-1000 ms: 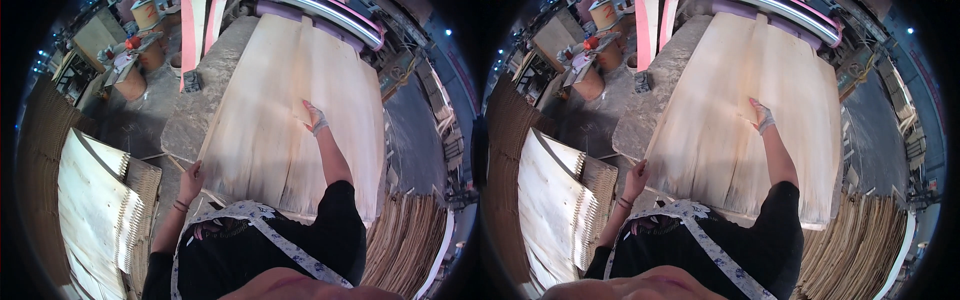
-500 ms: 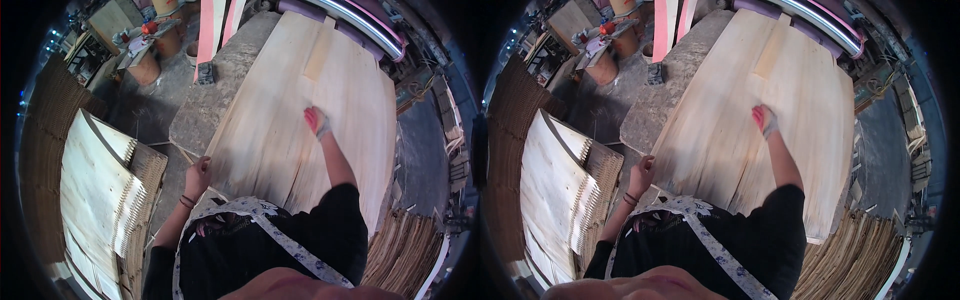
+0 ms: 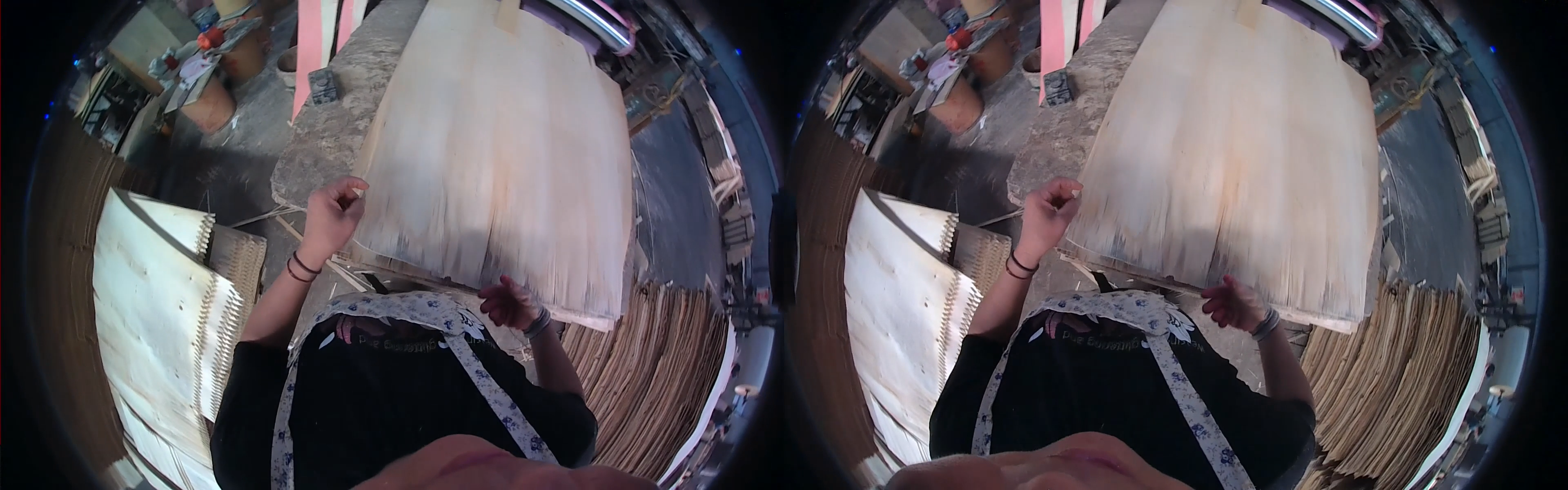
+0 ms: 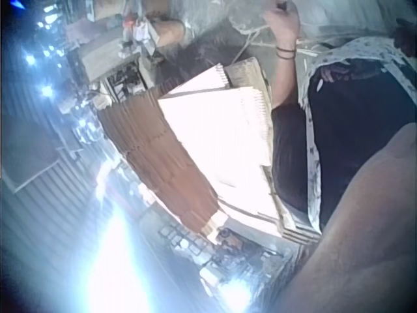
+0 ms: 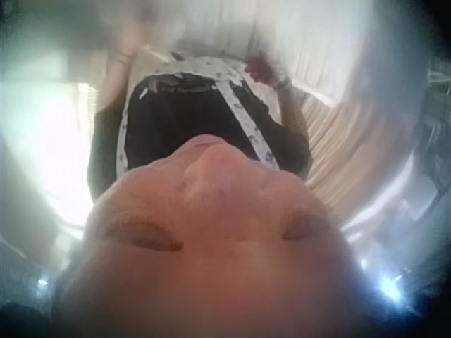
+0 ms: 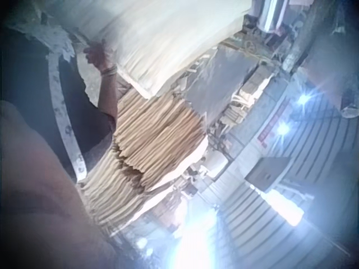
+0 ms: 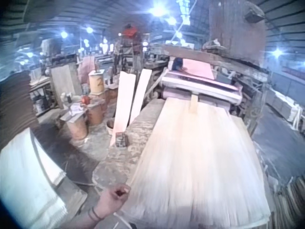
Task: The person is sorting and stacking thin plywood sheets, including sheets with serrated edges, in an industrial setting.
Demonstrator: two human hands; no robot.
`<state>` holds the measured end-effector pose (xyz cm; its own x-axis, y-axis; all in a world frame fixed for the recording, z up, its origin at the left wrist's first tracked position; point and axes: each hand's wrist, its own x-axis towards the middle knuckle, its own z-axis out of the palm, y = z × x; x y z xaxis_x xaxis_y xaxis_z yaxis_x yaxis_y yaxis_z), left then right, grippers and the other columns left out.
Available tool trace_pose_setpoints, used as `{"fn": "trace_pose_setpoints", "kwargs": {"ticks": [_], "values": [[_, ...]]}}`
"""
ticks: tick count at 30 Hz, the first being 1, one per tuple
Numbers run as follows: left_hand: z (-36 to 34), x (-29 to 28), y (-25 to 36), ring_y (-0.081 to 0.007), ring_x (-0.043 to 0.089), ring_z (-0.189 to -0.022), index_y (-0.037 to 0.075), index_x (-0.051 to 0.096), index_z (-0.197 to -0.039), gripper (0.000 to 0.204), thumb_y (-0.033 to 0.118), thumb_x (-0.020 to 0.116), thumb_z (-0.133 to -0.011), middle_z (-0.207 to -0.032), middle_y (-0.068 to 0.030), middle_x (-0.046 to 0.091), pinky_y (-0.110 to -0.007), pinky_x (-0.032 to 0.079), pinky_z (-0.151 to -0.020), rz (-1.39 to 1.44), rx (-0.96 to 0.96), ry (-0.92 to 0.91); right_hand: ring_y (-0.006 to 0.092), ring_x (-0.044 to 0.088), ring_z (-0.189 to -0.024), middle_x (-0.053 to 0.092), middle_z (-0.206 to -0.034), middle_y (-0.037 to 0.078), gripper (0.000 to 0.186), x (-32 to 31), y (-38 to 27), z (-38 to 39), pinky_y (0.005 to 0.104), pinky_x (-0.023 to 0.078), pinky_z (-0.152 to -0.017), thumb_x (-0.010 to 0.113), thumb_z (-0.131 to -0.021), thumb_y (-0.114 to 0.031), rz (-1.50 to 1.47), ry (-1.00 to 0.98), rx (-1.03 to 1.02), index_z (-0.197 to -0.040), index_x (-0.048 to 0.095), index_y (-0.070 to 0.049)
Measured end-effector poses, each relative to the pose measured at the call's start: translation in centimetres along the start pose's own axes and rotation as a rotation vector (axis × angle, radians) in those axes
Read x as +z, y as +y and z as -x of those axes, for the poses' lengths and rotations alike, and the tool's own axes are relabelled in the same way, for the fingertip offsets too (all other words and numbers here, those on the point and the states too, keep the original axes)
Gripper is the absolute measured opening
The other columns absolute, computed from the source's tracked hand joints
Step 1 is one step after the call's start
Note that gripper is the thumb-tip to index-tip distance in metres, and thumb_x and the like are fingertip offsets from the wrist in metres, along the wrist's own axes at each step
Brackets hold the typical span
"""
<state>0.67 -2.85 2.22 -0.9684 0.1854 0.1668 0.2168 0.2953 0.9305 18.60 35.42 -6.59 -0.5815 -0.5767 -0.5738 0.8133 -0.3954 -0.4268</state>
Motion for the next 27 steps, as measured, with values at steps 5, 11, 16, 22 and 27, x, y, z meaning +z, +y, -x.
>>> {"fn": "trace_pose_setpoints", "kwargs": {"ticks": [5,11,16,22,27], "values": [[-0.5,-1.3,0.7,-0.0017,0.047,-0.058,0.002,0.061,-0.090,0.017,-0.007,0.057,-0.076,-0.065,0.0048,0.053,-0.018,0.038,-0.054,0.190,0.049,0.022,0.0197,0.060,-0.086,0.063,-0.103,0.010,0.077,3.8,4.5,1.0,0.0325,0.048,-0.073,0.046,-0.080,-0.068,-0.287,0.075,-0.219,-0.124,0.049,-0.005],[-0.2,-3.6,-1.8,-0.0023,0.051,-0.063,0.002,0.060,-0.092,0.018,-0.007,0.057,-0.077,-0.072,0.0037,0.058,-0.017,0.039,-0.057,0.244,-0.060,0.076,0.0172,0.055,-0.070,0.063,-0.088,0.007,0.057,5.2,2.6,0.0,0.0303,0.045,-0.062,0.049,-0.085,-0.057,-0.355,0.227,-0.554,-0.113,0.053,-0.007],[0.9,-4.1,-6.8,-0.0050,0.055,-0.068,0.001,0.061,-0.097,0.020,-0.004,0.058,-0.078,-0.079,-0.0001,0.061,-0.019,0.043,-0.062,0.224,-0.102,0.182,0.0195,0.054,-0.055,0.060,-0.074,0.010,0.040,5.0,-2.8,-1.4,0.0292,0.042,-0.049,0.054,-0.088,-0.042,-0.115,0.249,-0.584,-0.103,0.053,-0.006],[3.0,-2.1,-7.9,-0.0099,0.059,-0.083,0.001,0.059,-0.107,0.027,-0.001,0.058,-0.080,-0.090,-0.0049,0.065,-0.024,0.047,-0.075,0.151,-0.200,0.176,0.0185,0.054,-0.054,0.060,-0.073,0.008,0.018,-1.7,-10.5,-7.4,0.0315,0.044,-0.048,0.062,-0.085,-0.035,-0.186,0.375,-0.546,-0.097,0.057,-0.022],[4.9,-1.6,-7.6,-0.0112,0.061,-0.081,0.001,0.059,-0.108,0.027,-0.001,0.058,-0.081,-0.089,-0.0055,0.065,-0.024,0.047,-0.074,0.116,-0.243,0.190,0.0200,0.062,-0.059,0.066,-0.084,0.013,0.032,-8.0,-19.3,-13.9,0.0328,0.053,-0.049,0.061,-0.084,-0.034,-0.294,0.389,-0.518,-0.110,0.057,-0.016]]}}
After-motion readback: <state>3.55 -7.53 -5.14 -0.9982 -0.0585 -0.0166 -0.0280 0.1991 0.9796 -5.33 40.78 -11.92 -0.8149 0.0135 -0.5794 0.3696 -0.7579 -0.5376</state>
